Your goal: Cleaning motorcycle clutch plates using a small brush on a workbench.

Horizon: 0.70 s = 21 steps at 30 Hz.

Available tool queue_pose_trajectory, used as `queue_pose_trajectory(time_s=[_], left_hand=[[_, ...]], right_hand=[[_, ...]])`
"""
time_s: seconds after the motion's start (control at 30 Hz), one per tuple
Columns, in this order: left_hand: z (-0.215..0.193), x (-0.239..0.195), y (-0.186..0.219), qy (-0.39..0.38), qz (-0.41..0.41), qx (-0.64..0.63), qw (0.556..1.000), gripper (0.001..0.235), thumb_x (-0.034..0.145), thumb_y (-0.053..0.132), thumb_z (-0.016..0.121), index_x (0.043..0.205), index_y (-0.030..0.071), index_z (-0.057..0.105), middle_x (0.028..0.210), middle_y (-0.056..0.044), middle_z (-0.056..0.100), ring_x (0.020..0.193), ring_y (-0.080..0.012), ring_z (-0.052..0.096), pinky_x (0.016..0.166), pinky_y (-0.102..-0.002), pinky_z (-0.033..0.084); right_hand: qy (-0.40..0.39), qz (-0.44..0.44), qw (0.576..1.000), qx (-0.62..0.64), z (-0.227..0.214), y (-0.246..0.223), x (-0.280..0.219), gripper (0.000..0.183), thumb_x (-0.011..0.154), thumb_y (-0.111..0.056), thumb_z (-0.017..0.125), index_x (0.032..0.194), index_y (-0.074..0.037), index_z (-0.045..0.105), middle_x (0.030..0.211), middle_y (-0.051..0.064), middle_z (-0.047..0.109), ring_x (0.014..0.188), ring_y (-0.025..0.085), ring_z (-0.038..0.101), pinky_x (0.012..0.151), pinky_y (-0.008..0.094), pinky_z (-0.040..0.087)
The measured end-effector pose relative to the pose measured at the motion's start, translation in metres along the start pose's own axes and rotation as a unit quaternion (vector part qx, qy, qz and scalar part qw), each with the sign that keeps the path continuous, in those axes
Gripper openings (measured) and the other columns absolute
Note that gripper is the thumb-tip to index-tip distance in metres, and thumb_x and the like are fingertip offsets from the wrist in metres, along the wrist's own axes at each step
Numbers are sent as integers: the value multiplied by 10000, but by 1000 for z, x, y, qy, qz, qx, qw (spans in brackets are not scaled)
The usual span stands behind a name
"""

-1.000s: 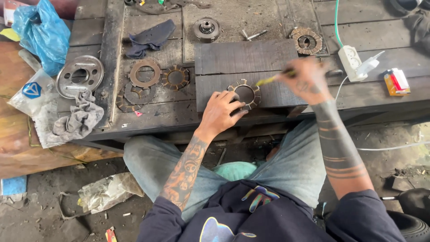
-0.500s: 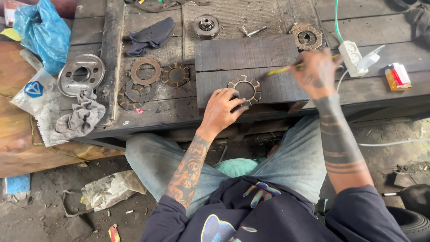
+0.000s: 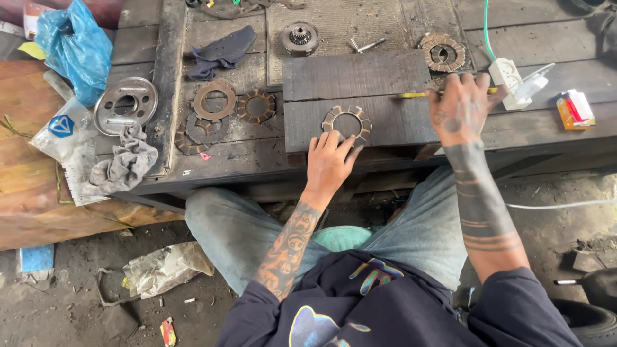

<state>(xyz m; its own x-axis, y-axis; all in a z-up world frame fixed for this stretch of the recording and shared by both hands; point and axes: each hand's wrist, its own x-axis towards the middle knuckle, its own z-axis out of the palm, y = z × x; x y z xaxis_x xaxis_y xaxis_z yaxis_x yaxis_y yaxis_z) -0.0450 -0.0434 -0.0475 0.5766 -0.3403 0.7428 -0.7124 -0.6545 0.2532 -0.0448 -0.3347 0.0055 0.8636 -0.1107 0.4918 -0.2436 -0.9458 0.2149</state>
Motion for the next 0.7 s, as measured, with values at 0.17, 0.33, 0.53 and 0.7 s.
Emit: queue_pose_trajectory(time_s=[0.17, 0.33, 0.53, 0.7], left_hand=[[-27, 20, -12, -129, -4, -61, 990, 186, 882, 290, 677, 1010, 193, 772, 1096, -63, 615, 1089, -284, 592, 897, -428, 413], [-52, 48, -28, -301, -64, -100, 946, 249, 952, 291, 658, 1166, 245, 775, 1434, -112, 599, 1409, -370, 499, 1191, -561, 315], [-57, 52, -47, -306, -72, -138, 939, 329, 916, 462, 723, 1107, 197, 686, 1343, -26, 675, 1355, -263, 564, 1132, -475, 396], [-68, 54, -37, -276, -90, -149, 945, 308, 930, 427, 731, 1094, 176, 661, 1450, -65, 561, 1372, -301, 534, 1135, -504, 398]], right_hand=[[-132, -73, 967, 206, -37, -28, 9, 310, 976, -524, 727, 958, -216, 754, 908, 1, 721, 1008, 263, 615, 1031, 647, 346], [-124, -3, 967, 225, 12, -3, 25, 334, 976, -534, 736, 1023, -204, 738, 961, 43, 694, 1018, 332, 582, 936, 698, 313], [-128, -50, 952, 272, -4, -17, 14, 405, 1021, -531, 732, 999, -127, 751, 992, 138, 731, 1023, 382, 628, 972, 719, 398], [-101, -52, 977, 182, -27, -31, 26, 284, 948, -469, 753, 948, -185, 739, 928, 38, 675, 1040, 295, 570, 991, 714, 313]])
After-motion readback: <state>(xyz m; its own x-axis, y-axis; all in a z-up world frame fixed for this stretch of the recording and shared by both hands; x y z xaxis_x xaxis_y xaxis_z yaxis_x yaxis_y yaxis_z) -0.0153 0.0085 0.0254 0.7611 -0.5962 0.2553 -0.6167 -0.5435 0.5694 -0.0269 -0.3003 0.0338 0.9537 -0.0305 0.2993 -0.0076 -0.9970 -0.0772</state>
